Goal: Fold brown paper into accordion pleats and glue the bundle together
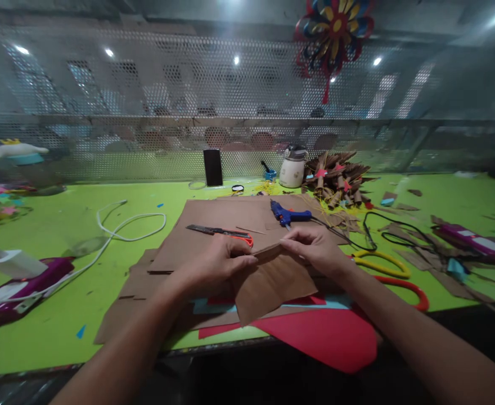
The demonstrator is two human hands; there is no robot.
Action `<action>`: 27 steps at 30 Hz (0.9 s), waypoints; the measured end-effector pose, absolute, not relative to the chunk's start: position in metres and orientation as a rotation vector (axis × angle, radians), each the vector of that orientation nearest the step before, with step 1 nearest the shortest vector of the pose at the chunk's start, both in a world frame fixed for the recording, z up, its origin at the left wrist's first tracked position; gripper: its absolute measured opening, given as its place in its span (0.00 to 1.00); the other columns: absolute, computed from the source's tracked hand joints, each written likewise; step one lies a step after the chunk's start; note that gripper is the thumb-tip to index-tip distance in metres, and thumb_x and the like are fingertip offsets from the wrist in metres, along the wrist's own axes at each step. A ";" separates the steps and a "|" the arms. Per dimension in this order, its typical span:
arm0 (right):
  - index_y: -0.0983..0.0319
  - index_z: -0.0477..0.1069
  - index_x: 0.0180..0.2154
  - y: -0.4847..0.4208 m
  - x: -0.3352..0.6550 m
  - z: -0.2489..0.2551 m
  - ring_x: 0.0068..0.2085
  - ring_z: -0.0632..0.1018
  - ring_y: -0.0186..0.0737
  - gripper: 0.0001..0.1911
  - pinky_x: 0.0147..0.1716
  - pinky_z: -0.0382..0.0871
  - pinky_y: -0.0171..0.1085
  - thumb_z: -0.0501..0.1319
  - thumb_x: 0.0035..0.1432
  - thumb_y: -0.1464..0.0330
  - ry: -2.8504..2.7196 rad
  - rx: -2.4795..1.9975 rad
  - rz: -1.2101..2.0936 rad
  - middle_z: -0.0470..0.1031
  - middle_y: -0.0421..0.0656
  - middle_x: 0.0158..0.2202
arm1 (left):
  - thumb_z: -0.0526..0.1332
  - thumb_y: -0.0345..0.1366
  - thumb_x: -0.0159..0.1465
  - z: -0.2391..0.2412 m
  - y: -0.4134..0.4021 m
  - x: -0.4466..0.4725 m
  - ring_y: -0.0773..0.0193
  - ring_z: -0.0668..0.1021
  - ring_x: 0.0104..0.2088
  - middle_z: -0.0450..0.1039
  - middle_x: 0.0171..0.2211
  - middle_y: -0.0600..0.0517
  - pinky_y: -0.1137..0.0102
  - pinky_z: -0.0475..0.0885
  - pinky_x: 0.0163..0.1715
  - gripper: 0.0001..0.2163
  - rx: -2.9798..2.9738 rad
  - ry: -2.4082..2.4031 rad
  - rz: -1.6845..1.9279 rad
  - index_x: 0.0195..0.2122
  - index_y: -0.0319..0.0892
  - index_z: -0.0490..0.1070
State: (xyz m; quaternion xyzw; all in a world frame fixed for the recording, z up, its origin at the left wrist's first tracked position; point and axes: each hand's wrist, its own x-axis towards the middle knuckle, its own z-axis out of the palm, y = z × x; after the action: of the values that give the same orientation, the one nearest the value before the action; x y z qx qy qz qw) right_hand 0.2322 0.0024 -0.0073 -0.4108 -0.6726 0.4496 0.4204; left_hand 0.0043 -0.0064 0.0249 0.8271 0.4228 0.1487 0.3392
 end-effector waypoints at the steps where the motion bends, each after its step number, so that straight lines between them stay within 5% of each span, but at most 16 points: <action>1: 0.65 0.70 0.27 0.003 0.233 -0.007 0.17 0.56 0.26 0.15 0.16 0.47 0.30 0.62 0.48 0.58 -1.677 -1.030 1.133 0.57 0.33 0.15 | 0.52 0.41 0.61 0.026 -0.006 0.004 0.69 0.67 0.25 0.69 0.25 0.53 0.75 0.56 0.23 0.13 2.214 1.121 0.392 0.32 0.38 0.72; 7: 0.66 0.69 0.25 0.005 0.234 -0.007 0.18 0.57 0.26 0.16 0.17 0.49 0.30 0.62 0.48 0.57 -1.658 -1.048 1.075 0.58 0.34 0.16 | 0.50 0.41 0.63 0.024 -0.010 0.010 0.69 0.65 0.21 0.67 0.21 0.52 0.74 0.52 0.22 0.14 2.599 1.266 0.399 0.28 0.39 0.70; 16: 0.65 0.68 0.26 0.003 0.227 -0.010 0.18 0.58 0.26 0.14 0.16 0.49 0.29 0.59 0.51 0.59 -1.720 -1.086 0.959 0.59 0.34 0.16 | 0.49 0.44 0.63 0.015 -0.007 0.017 0.67 0.67 0.26 0.68 0.27 0.52 0.74 0.56 0.25 0.14 2.441 1.236 0.473 0.35 0.41 0.68; 23: 0.64 0.73 0.32 -0.002 0.224 -0.006 0.30 0.72 0.35 0.12 0.28 0.63 0.32 0.58 0.54 0.62 -2.051 -0.946 0.877 0.75 0.42 0.29 | 0.49 0.40 0.64 0.010 -0.005 0.018 0.68 0.67 0.27 0.68 0.27 0.53 0.75 0.58 0.27 0.13 2.460 1.015 0.458 0.34 0.40 0.68; 27: 0.63 0.74 0.31 -0.003 0.225 -0.006 0.27 0.72 0.34 0.14 0.27 0.61 0.31 0.55 0.57 0.62 -2.168 -0.927 0.741 0.75 0.41 0.26 | 0.50 0.39 0.64 0.008 -0.006 0.020 0.68 0.68 0.27 0.69 0.28 0.52 0.74 0.59 0.28 0.11 2.514 1.025 0.463 0.36 0.40 0.68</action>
State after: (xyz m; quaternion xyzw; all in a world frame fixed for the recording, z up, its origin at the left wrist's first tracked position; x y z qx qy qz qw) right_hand 0.2250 -0.0034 -0.0062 -0.3542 -0.8284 0.2830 0.3289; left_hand 0.0201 -0.0056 0.0077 0.8957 0.3652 0.1649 0.1927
